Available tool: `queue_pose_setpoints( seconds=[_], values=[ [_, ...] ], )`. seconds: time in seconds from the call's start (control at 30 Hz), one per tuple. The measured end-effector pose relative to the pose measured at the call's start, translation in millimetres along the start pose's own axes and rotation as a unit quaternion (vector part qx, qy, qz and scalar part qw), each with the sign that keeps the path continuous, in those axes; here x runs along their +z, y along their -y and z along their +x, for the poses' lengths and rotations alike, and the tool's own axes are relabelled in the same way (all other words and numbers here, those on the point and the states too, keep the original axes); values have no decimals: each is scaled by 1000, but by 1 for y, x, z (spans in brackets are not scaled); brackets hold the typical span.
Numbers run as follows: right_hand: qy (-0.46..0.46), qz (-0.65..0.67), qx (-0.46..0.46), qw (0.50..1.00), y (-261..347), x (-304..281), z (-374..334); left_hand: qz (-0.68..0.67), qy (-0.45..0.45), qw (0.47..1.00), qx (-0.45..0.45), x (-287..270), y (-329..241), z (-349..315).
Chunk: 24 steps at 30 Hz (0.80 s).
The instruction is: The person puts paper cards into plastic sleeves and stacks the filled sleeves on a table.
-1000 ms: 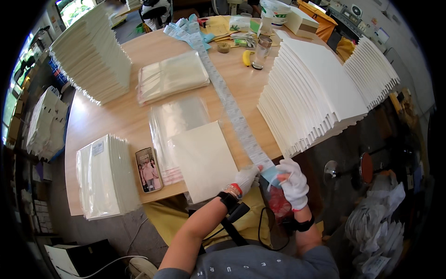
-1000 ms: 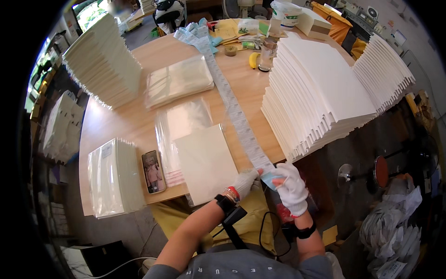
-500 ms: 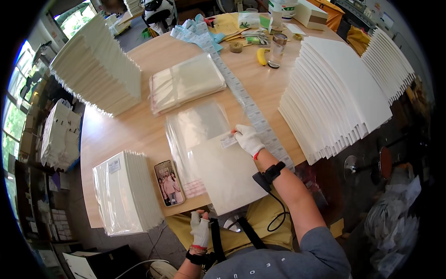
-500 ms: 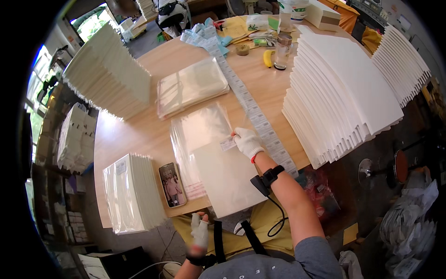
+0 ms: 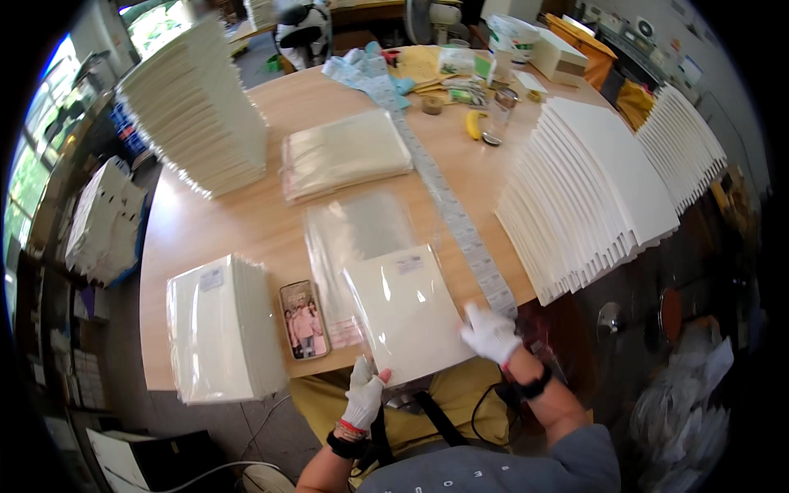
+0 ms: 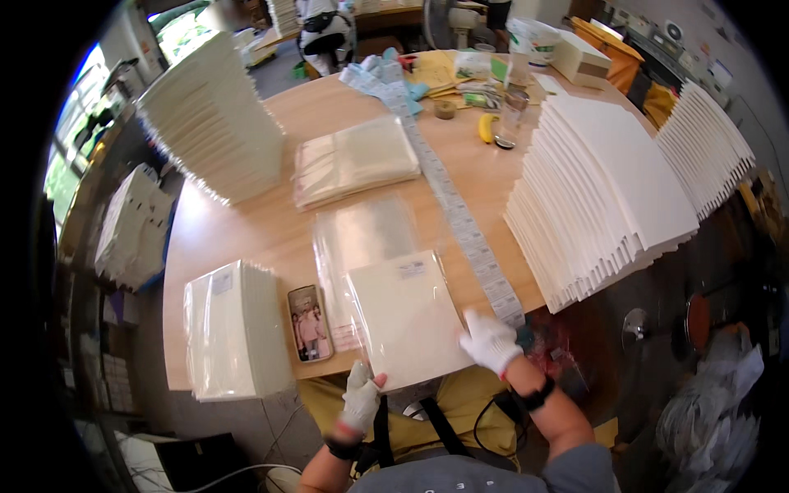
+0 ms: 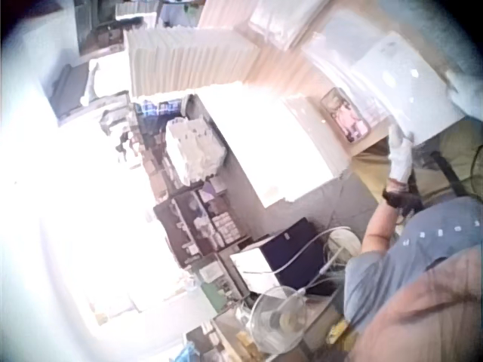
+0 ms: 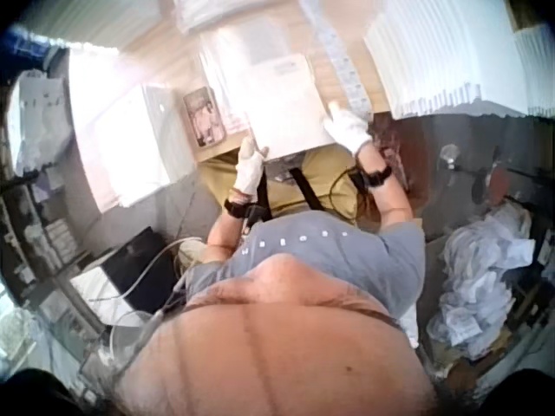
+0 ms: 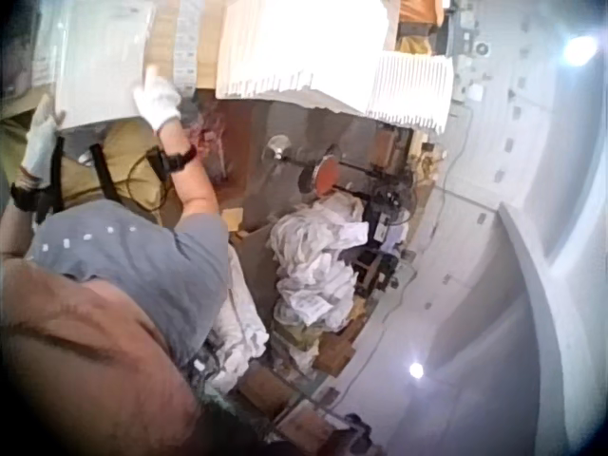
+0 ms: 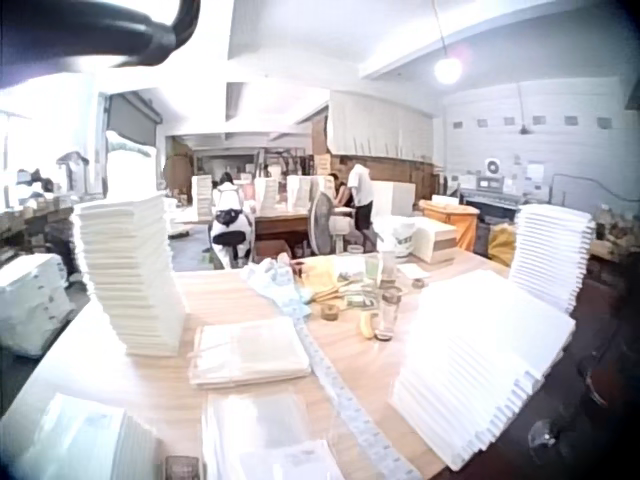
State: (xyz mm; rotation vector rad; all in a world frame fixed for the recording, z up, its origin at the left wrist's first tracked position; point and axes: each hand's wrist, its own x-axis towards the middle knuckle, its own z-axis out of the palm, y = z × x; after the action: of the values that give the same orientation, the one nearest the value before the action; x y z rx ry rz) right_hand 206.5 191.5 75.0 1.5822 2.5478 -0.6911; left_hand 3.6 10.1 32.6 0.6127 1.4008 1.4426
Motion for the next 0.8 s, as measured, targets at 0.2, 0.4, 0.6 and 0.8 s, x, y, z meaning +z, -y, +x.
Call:
queue_pose_setpoints(
  seconds=[0.2, 0.4, 0.6, 0.8],
  values=[
    [10, 371, -167, 913, 71, 13, -36, 255, -70, 950, 165, -57, -117, -49],
    [56, 407, -407, 816, 253, 31, 12, 179, -223, 939, 192, -217, -198, -81],
    [75, 268, -474, 835, 328, 57, 11, 328, -381, 864, -11, -366, -131, -83],
    [48, 469, -421, 775, 216, 12, -7, 325, -366, 817, 304, -343, -122, -75]
  ],
)
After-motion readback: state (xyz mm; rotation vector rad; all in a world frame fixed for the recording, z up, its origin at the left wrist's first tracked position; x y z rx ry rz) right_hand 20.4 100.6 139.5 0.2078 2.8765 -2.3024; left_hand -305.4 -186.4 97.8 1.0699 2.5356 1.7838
